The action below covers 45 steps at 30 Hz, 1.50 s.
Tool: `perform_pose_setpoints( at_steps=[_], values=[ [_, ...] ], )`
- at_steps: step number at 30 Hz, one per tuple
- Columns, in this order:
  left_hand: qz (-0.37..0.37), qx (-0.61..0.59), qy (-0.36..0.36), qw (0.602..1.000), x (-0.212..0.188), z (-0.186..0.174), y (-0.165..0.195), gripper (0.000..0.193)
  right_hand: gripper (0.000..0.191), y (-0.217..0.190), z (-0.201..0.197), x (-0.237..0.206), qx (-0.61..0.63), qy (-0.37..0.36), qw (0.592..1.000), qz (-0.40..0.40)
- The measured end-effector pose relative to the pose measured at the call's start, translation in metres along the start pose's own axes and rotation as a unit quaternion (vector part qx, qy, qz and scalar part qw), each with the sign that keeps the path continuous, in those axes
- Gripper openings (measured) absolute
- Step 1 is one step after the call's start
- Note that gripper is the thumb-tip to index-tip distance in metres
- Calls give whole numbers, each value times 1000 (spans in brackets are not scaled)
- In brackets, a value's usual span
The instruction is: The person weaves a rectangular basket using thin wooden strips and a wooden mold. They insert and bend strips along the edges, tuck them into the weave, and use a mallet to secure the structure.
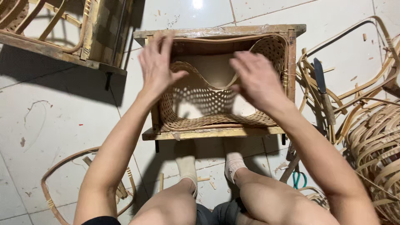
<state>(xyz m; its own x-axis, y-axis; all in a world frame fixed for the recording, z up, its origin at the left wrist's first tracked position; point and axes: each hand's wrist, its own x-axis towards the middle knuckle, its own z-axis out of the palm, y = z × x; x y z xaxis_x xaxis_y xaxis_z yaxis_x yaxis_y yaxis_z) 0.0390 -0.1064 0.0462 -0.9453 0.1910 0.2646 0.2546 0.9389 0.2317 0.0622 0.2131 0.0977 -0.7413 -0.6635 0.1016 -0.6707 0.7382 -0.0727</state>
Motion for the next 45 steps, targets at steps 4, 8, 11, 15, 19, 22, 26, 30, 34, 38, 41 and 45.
perform_pose_setpoints(
  at_steps=[4,8,11,15,19,22,26,30,34,38,41,45],
  values=[
    [-91,-5,-53,994,16,20,-31,130,56,-17,59,33,-4,39,994,-104],
    [-76,7,-43,996,18,37,-54,115,21,-22,103,71,10,-52,998,-32],
    [-90,-4,-49,995,15,46,-63,96,14,-17,118,93,8,8,1000,12],
    [-134,-44,-45,989,18,56,-66,77,19,-13,120,100,20,69,997,9],
    [-114,-25,-13,993,22,51,-57,76,24,-20,109,100,27,-1,999,43],
    [-32,1,-1,999,16,22,-42,79,38,-21,85,94,3,67,998,0],
    [166,-89,-143,972,-56,-39,0,60,42,-22,52,30,122,106,985,-53],
    [239,117,-423,866,-91,-75,15,56,37,-2,33,-22,280,-101,954,-23],
    [177,51,-480,858,-74,-52,44,55,40,-5,27,-53,387,-280,878,19],
    [212,-110,-339,910,-69,-23,92,55,37,-9,31,-56,391,-264,881,-28],
    [141,-224,-419,868,-67,-11,112,59,32,-11,38,-60,285,-194,932,-114],
    [40,-295,-507,809,-64,4,130,64,22,-16,50,-72,169,-136,970,-111]
  ],
)
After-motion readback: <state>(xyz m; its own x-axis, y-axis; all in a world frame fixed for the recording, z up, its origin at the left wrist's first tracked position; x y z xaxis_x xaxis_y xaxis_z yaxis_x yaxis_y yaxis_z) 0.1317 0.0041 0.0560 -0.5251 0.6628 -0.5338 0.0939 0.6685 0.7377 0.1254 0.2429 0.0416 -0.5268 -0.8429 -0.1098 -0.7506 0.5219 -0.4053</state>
